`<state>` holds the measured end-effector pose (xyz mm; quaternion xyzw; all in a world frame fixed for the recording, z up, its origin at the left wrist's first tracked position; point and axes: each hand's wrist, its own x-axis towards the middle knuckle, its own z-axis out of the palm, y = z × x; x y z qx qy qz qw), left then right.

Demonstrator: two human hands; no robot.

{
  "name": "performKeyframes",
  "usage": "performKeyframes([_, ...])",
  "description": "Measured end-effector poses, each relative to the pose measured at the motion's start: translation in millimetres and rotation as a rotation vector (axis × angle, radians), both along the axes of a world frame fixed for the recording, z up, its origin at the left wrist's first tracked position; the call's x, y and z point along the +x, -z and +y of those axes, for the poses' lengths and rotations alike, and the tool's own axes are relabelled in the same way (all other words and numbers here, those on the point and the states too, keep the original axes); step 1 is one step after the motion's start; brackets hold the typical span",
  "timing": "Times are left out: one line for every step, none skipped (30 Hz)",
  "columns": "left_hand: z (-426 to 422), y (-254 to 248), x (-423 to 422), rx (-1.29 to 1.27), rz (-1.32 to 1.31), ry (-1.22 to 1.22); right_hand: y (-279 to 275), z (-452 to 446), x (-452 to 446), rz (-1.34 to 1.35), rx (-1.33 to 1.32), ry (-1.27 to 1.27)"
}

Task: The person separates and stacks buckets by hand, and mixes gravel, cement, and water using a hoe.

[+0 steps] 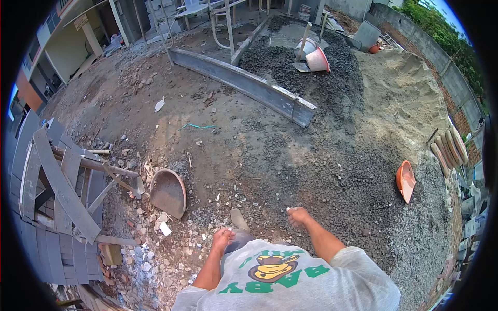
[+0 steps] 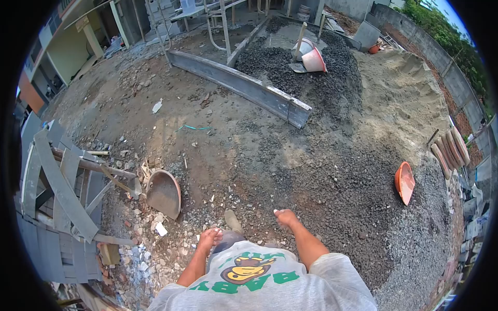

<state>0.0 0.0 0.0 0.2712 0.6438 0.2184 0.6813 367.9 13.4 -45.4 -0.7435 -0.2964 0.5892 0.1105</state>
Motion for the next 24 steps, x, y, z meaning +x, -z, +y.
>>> performKeyframes([-6,2,-9,-0.056,0.013,-0.026,-15,7,-12,0.04,0.0,0.035])
performKeyframes([-11,13,-21,-0.086,0.006,-0.032,-20,23,-20,0.08,0.012,0.07])
performKeyframes([29,48,1,-0.144,-0.063,-0.035,-12,79,10,0.042,0.017,0.079])
performKeyframes([44,69,-10,-0.121,-0.075,-0.099,1,103,4,0.063,0.056,0.086])
performKeyframes([71,86,-20,-0.102,-0.09,-0.164,10,129,-2,0.049,0.066,0.05])
performKeyframes([113,92,-23,-0.053,-0.103,-0.181,19,154,-2,0.029,0.072,0.013])
performKeyframes([137,98,-29,-0.031,-0.111,-0.199,34,170,4,-0.111,0.096,-0.12])
performKeyframes([170,101,-35,0.001,-0.119,-0.213,48,196,9,-0.252,0.13,-0.247])
performKeyframes([209,99,-42,0.011,-0.043,-0.165,58,212,7,-0.332,0.103,-0.308])
performKeyframes([249,91,-43,0.007,0.022,-0.12,67,221,13,-0.423,0.061,-0.373])
performKeyframes([290,85,-38,0.001,0.081,-0.074,68,235,26,-0.519,0.014,-0.437])
performKeyframes([329,84,-37,0.057,0.054,-0.061,62,249,36,-0.521,0.042,-0.406])
performKeyframes([371,79,-38,0.115,0.037,-0.045,51,265,38,-0.514,0.073,-0.37])
performKeyframes([411,58,-34,0.18,0.025,-0.045,44,283,38,-0.502,0.104,-0.336])
performKeyframes([444,33,-30,0.261,0.059,-0.004,47,297,41,-0.484,0.102,-0.255])
performKeyframes([476,22,-28,0.326,0.068,0.011,55,309,45,-0.465,0.094,-0.18])
performKeyframes([502,17,-28,0.397,0.079,0.02,62,323,43,-0.447,0.093,-0.109])
performKeyframes([521,13,-29,0.388,0.071,-0.001,58,340,34,-0.421,-0.004,-0.137])
performKeyframes([540,8,-28,0.384,0.062,-0.029,48,360,24,-0.399,-0.096,-0.171])
performKeyframes([556,8,-28,0.382,0.052,-0.064,44,385,16,-0.382,-0.185,-0.209])
performKeyframes([568,11,-28,0.34,0.041,-0.061,49,412,12,-0.37,-0.154,-0.207])
performKeyframes([572,18,-29,0.285,0.032,-0.061,61,431,7,-0.353,-0.135,-0.209])
performKeyframes([572,26,-33,0.222,0.023,-0.062,78,445,1,-0.333,-0.125,-0.214])
performKeyframes([569,49,-40,0.139,0.038,-0.052,107,466,3,-0.257,-0.093,-0.196])
